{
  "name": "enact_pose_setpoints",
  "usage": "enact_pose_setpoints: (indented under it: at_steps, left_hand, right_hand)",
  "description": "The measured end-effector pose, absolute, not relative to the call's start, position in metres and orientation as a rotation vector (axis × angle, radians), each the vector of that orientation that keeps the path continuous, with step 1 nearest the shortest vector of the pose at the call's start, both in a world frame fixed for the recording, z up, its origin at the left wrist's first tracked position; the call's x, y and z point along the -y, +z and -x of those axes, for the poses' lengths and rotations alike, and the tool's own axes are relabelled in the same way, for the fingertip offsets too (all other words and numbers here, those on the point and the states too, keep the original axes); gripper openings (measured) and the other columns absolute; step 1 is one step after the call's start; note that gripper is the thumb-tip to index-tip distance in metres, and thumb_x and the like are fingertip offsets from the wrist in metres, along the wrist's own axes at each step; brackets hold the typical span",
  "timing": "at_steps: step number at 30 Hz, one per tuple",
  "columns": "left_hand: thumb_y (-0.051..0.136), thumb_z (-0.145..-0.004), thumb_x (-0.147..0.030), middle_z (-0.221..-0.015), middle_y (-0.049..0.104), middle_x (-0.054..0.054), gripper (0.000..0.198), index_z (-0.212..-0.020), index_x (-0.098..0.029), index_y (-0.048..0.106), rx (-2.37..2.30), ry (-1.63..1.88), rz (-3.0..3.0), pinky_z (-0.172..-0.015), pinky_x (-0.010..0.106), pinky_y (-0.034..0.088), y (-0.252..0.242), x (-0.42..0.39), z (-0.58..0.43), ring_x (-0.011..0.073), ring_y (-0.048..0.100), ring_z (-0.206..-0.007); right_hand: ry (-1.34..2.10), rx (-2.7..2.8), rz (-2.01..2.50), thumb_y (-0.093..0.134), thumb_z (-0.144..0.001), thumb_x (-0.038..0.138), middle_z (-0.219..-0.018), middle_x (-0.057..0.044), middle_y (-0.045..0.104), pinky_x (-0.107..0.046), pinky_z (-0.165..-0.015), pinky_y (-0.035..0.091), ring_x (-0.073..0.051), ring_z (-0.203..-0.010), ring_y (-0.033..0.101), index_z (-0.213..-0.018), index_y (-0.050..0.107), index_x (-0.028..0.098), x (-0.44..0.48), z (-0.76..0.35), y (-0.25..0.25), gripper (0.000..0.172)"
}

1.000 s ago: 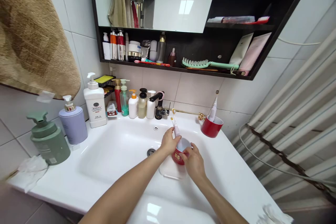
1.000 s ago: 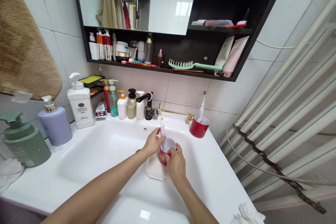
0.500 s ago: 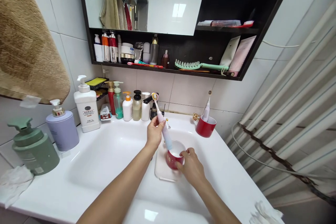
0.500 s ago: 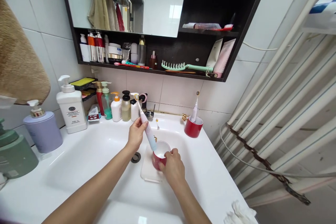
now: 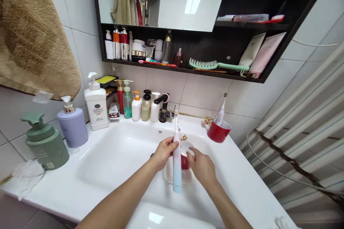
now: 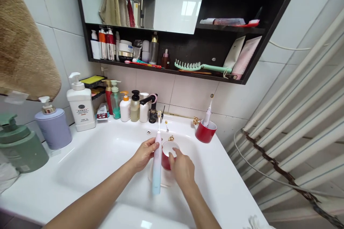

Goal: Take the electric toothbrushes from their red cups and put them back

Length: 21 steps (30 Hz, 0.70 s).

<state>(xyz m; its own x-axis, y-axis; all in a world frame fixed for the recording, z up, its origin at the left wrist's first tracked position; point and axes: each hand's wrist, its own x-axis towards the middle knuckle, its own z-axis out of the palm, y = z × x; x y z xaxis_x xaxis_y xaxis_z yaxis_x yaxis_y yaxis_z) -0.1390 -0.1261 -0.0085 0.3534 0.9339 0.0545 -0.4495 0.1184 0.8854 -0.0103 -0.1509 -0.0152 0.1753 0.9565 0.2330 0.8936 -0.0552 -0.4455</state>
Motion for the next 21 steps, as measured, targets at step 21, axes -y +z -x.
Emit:
enact_pose_setpoints:
  at_steps: [21]
  left_hand:
    - [0.024, -0.062, -0.059, -0.046, 0.043, -0.003, 0.048, -0.069, -0.014, 0.041, -0.751, 0.694, -1.067, -0.039, 0.02, 0.028, -0.024, 0.151, 0.106, 0.0056, 0.037, -0.035]
  right_hand:
    - [1.245, 0.707, 0.924, 0.054, -0.059, 0.032, -0.054, 0.001, 0.056, -0.022, -0.052, 0.04, -0.011, -0.054, 0.053, -0.066, 0.051, 0.016, 0.141, -0.001, 0.006, 0.018]
